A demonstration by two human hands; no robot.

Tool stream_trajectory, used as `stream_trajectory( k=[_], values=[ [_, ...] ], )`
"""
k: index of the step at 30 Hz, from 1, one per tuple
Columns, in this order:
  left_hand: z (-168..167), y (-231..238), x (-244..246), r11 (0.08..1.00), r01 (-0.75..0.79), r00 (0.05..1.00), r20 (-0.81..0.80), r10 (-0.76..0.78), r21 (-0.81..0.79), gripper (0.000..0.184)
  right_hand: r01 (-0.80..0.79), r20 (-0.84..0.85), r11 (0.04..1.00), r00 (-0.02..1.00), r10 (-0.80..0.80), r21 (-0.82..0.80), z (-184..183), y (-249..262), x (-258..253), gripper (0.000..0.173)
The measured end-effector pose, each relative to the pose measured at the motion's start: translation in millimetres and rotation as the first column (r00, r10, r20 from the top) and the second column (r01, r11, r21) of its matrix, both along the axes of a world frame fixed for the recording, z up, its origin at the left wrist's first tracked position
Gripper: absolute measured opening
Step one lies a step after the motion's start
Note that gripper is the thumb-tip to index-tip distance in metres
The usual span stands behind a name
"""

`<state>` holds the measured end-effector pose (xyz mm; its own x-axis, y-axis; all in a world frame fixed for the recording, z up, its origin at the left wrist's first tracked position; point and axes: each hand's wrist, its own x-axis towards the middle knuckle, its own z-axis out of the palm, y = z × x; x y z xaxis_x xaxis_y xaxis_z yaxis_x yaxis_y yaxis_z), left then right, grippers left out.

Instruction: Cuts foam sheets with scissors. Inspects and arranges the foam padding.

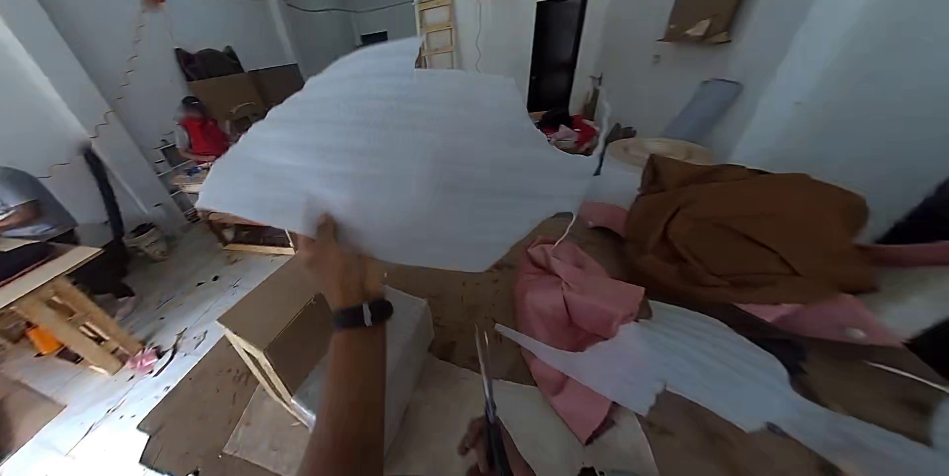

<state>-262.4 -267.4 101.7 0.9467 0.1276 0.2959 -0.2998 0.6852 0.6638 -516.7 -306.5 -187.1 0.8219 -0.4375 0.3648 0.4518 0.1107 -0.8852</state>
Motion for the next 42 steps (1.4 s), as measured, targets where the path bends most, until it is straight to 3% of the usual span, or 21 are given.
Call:
stream_trajectory(
  k=[4, 7, 12, 15, 17, 19, 20, 21, 22, 23, 26, 29, 37, 42],
  values=[
    [-48.8, 8.4, -44.8, 0.988, 0.141, 0.985, -0.093, -0.146, -0.062, 0.031, 0.003, 0.177, 0.993, 0.984, -0.025, 0.119, 6.0, 17.1, 52.8, 0.051],
    [-93.1, 28.7, -57.7, 0.973, 0.211, 0.965, -0.143, -0.222, -0.09, 0.029, 0.05, 0.238, 0.967, 0.965, -0.111, 0.249, 0.7, 29.0, 56.2, 0.058],
    [-168.4, 75.6, -51.8, 0.951, 0.308, 0.905, -0.295, -0.305, -0.037, 0.029, 0.112, 0.142, 0.938, 0.976, -0.166, 0.327, -30.5, 63.6, 24.4, 0.044],
    [-210.9, 96.4, -62.0, 0.894, 0.448, 0.819, -0.403, -0.408, 0.006, 0.039, 0.157, 0.017, 0.922, 0.984, -0.175, 0.355, -49.3, 84.4, 2.3, 0.032],
    [-239.8, 102.7, -85.4, 0.745, 0.662, 0.681, -0.483, -0.551, 0.084, 0.054, 0.179, -0.085, 0.912, 0.984, -0.159, 0.368, -60.7, 92.7, -12.8, 0.025],
    [-268.0, 101.5, -110.3, 0.405, 0.894, 0.439, -0.548, -0.712, 0.189, 0.074, 0.181, -0.161, 0.901, 0.979, -0.125, 0.396, -72.2, 98.3, -27.9, 0.022],
    [-280.5, 95.9, -118.5, 0.197, 0.955, 0.289, -0.549, -0.785, 0.221, 0.083, 0.189, -0.199, 0.898, 0.973, -0.116, 0.398, -76.1, 99.6, -34.9, 0.021],
    [-291.1, 87.8, -126.0, 0.059, 0.977, 0.161, -0.53, -0.833, 0.204, 0.09, 0.201, -0.239, 0.895, 0.965, -0.11, 0.398, -79.0, 100.6, -42.1, 0.02],
    [-299.7, 79.6, -132.9, -0.007, 0.989, 0.071, -0.512, -0.856, 0.148, 0.095, 0.214, -0.275, 0.889, 0.956, -0.105, 0.405, -80.8, 101.5, -48.6, 0.019],
    [-306.0, 72.1, -137.8, -0.016, 0.998, 0.021, -0.504, -0.863, 0.067, 0.095, 0.22, -0.303, 0.881, 0.948, -0.093, 0.418, -81.5, 101.4, -53.4, 0.019],
    [-314.5, 55.2, -149.6, 0.166, 0.972, 0.051, -0.534, -0.844, -0.168, 0.071, 0.205, -0.328, 0.873, 0.943, -0.054, 0.443, -86.2, 94.3, -62.9, 0.02],
    [-322.8, 50.6, -153.6, 0.242, 0.939, 0.076, -0.539, -0.839, -0.244, 0.054, 0.231, -0.375, 0.868, 0.925, -0.057, 0.439, -89.3, 83.5, -64.4, 0.016],
    [-356.5, 78.1, -142.2, 0.197, 0.96, 0.277, -0.58, -0.766, 0.199, 0.043, 0.208, -0.386, 0.873, 0.922, -0.024, 0.441, -88.4, 47.7, -45.5, 0.024],
    [-371.1, 87.5, -145.8, 0.254, 0.917, 0.395, -0.629, -0.669, 0.306, 0.037, 0.251, -0.401, 0.864, 0.914, -0.063, 0.436, -64.8, 21.9, -18.7, 0.031]
  ],
)
